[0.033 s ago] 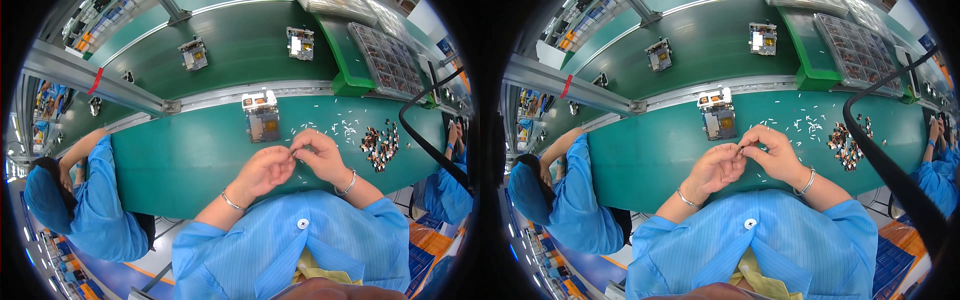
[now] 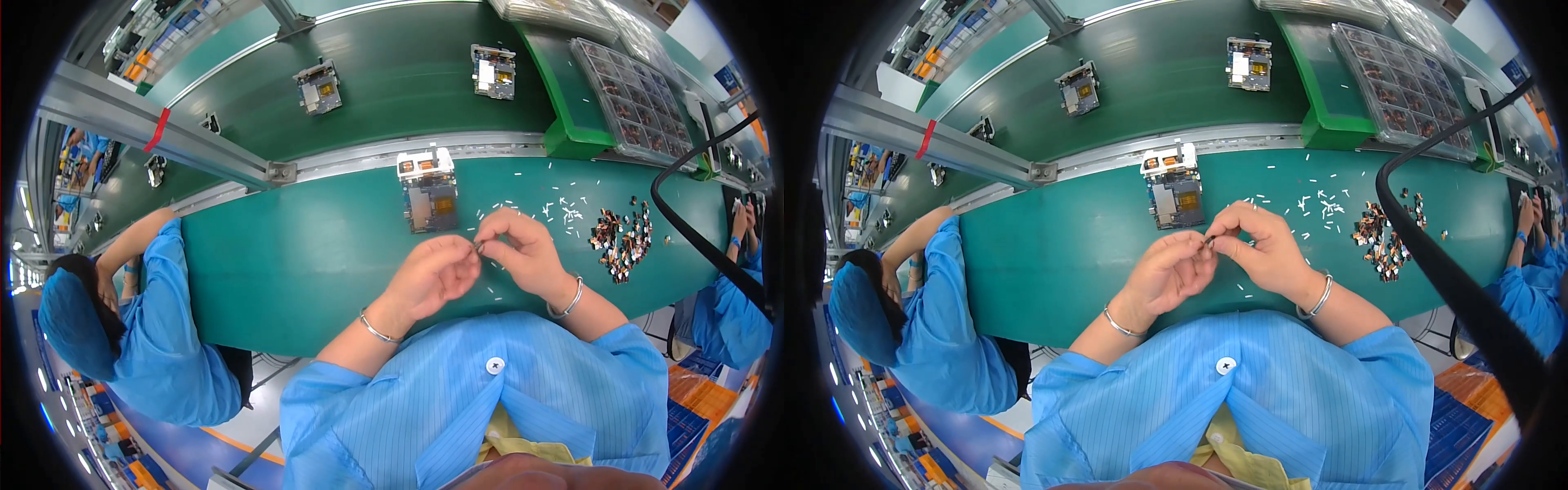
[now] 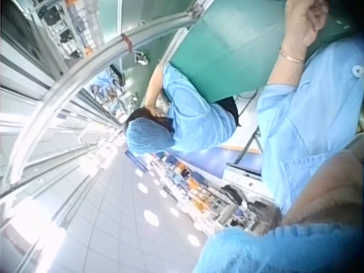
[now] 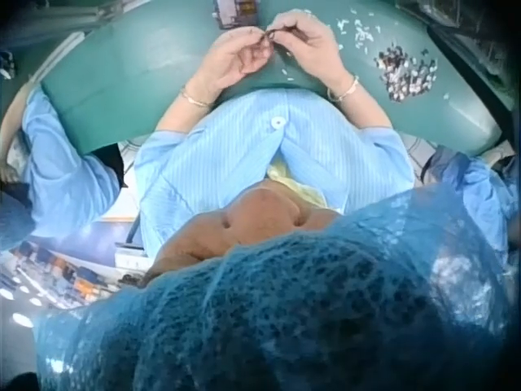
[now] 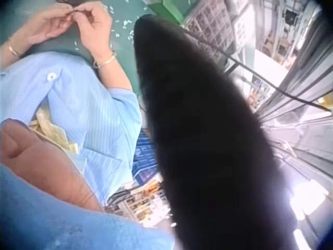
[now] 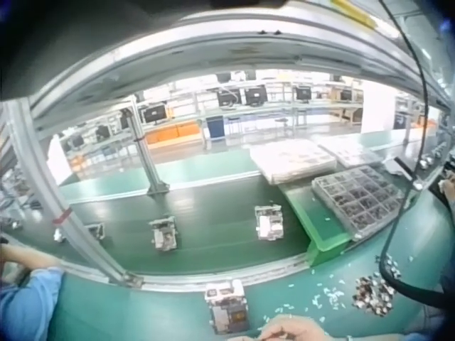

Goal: The person assembles small electronic components by hand, attaching plastic parts and pins to a PCB.

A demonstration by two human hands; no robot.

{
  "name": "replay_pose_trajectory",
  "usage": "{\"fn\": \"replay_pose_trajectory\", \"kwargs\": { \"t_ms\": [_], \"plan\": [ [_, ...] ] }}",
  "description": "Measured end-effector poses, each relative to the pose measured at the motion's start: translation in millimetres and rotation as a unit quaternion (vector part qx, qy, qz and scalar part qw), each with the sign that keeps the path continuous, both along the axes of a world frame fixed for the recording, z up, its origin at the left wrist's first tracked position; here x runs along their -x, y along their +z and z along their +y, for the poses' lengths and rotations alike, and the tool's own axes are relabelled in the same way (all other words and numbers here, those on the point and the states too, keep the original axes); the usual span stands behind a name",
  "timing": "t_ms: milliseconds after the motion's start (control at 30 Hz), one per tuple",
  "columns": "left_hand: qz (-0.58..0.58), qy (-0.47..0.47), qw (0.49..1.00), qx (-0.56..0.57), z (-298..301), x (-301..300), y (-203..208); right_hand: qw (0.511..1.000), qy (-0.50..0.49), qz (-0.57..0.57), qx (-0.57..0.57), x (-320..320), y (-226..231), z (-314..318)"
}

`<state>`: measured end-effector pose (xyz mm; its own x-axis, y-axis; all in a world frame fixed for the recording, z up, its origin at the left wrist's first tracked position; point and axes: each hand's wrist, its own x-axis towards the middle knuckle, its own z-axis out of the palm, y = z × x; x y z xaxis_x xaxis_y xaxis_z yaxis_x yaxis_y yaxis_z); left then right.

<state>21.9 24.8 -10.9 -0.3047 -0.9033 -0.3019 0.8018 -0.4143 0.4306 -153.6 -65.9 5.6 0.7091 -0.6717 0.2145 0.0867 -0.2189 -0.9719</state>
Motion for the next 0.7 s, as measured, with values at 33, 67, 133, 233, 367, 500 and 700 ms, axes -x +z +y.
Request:
{"fn": "replay_pose_trajectory", "kwargs": {
  "t_ms": [33, 67, 133, 233, 367, 500, 700],
  "plan": [
    [-0.094, 0.032, 0.995, 0.009, 0.5, -2.0, 1.6, 1.000, 0.003, 0.001, 0.000, -3.6, 2.2, -3.4],
    [-0.094, 0.035, 0.995, 0.009, -1.3, -6.0, -2.1, 0.999, -0.025, 0.035, 0.019, -8.8, 4.9, -7.8],
    [-0.628, 0.216, 0.726, 0.178, -11.8, -20.0, -12.1, 0.995, -0.052, 0.070, 0.038, -22.8, 6.1, -16.2],
    [-0.813, 0.257, 0.476, 0.214, -30.9, -42.8, -5.1, 0.967, -0.096, 0.128, 0.198, -44.9, 0.1, -28.0],
    [-0.730, 0.166, 0.636, 0.185, -43.6, -56.9, -27.5, 0.950, -0.119, 0.125, 0.260, -70.8, -8.1, -32.6],
    [-0.729, 0.179, 0.633, 0.189, -43.4, -57.3, -37.3, 0.957, -0.127, 0.136, 0.222, -80.5, -12.5, -32.9],
    [-0.717, 0.190, 0.646, 0.180, -44.6, -54.9, -36.5, 0.948, -0.133, 0.136, 0.255, -84.9, -14.3, -32.0]
  ]
}}
